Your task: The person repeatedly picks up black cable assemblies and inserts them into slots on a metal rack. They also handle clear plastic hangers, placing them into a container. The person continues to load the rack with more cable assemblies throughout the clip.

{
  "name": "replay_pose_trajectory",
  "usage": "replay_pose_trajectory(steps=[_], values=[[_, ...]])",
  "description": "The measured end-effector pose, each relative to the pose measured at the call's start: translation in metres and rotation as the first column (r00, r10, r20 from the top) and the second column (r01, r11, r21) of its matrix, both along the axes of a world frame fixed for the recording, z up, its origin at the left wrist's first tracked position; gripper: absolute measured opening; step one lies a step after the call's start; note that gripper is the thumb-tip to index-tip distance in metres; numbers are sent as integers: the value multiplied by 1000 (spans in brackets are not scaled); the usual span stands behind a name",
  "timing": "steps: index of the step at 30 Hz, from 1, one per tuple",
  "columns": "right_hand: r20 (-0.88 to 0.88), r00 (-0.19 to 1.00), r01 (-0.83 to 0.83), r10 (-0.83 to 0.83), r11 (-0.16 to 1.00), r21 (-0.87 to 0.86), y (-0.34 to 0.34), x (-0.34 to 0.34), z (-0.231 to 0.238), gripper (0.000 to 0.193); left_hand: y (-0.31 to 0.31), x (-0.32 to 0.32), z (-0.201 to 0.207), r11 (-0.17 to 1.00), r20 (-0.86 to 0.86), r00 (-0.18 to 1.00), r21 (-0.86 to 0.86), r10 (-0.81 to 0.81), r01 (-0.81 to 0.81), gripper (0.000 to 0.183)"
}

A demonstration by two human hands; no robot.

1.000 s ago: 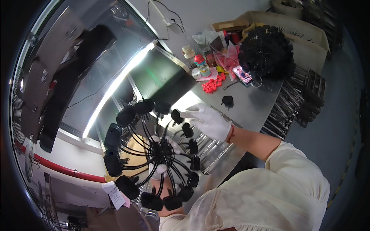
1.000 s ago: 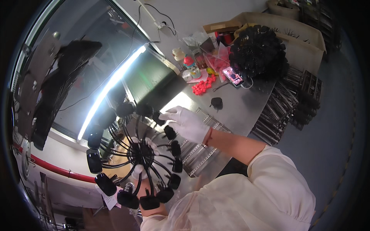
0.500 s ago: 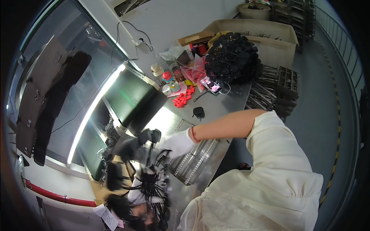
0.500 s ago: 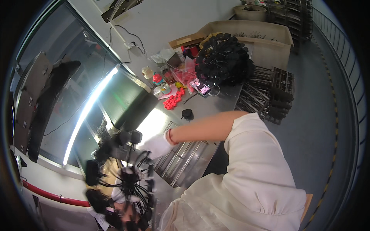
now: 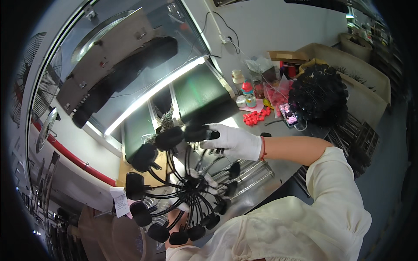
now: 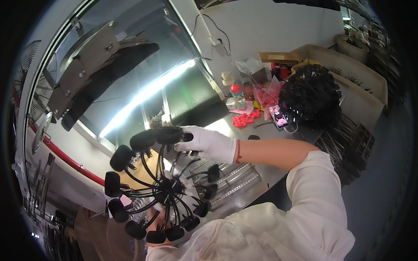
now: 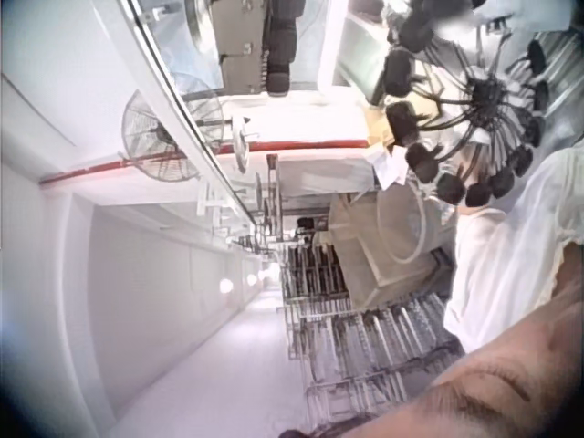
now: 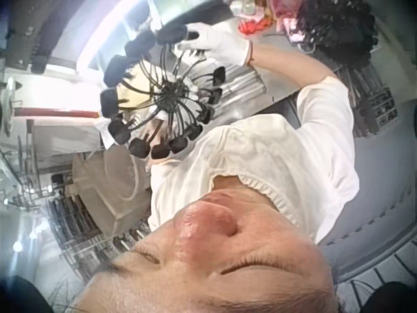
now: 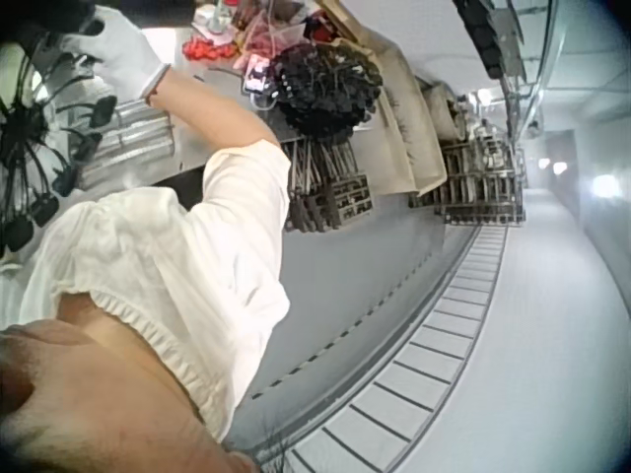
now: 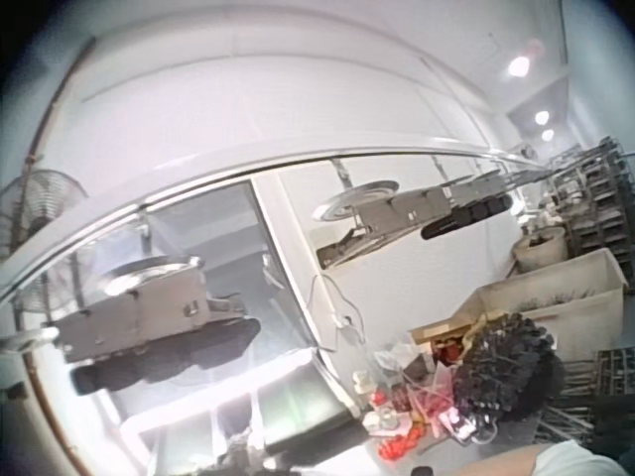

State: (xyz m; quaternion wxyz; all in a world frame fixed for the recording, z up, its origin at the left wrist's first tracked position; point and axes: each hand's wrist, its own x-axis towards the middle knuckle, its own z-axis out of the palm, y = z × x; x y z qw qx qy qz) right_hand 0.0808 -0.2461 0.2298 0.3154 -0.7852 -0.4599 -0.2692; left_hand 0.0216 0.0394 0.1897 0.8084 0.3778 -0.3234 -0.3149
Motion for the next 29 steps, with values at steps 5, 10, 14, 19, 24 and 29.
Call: replay_pose_trajectory(steps=[5, 10, 14, 19, 24, 29], values=[[139, 989, 56, -50, 998, -43, -1, 7, 11, 52, -14, 1, 26, 992, 167, 980, 79, -108, 96, 83], [-927, 366, -664, 84, 721, -197, -17, 14, -6, 17, 18, 12, 72, 654, 863, 288, 503, -415, -566, 94], [-643, 752, -525, 143, 720, -454, -53, 32, -91, 17, 48, 1, 51, 765, 505, 835, 443, 218, -468, 90], [113, 994, -8, 11, 1000, -24, -12, 8, 19, 40, 47, 1, 29, 967, 164, 979, 202, 125, -158, 93], [227, 971, -30, 70, 984, -176, 27, -5, 55, 36, 19, -3, 34, 973, -10, 992, 192, -125, 125, 93], [-90, 994, 34, -59, 964, -265, 20, 10, 28, 31, 23, 6, 79, 488, 842, 465, 538, -272, -687, 75]])
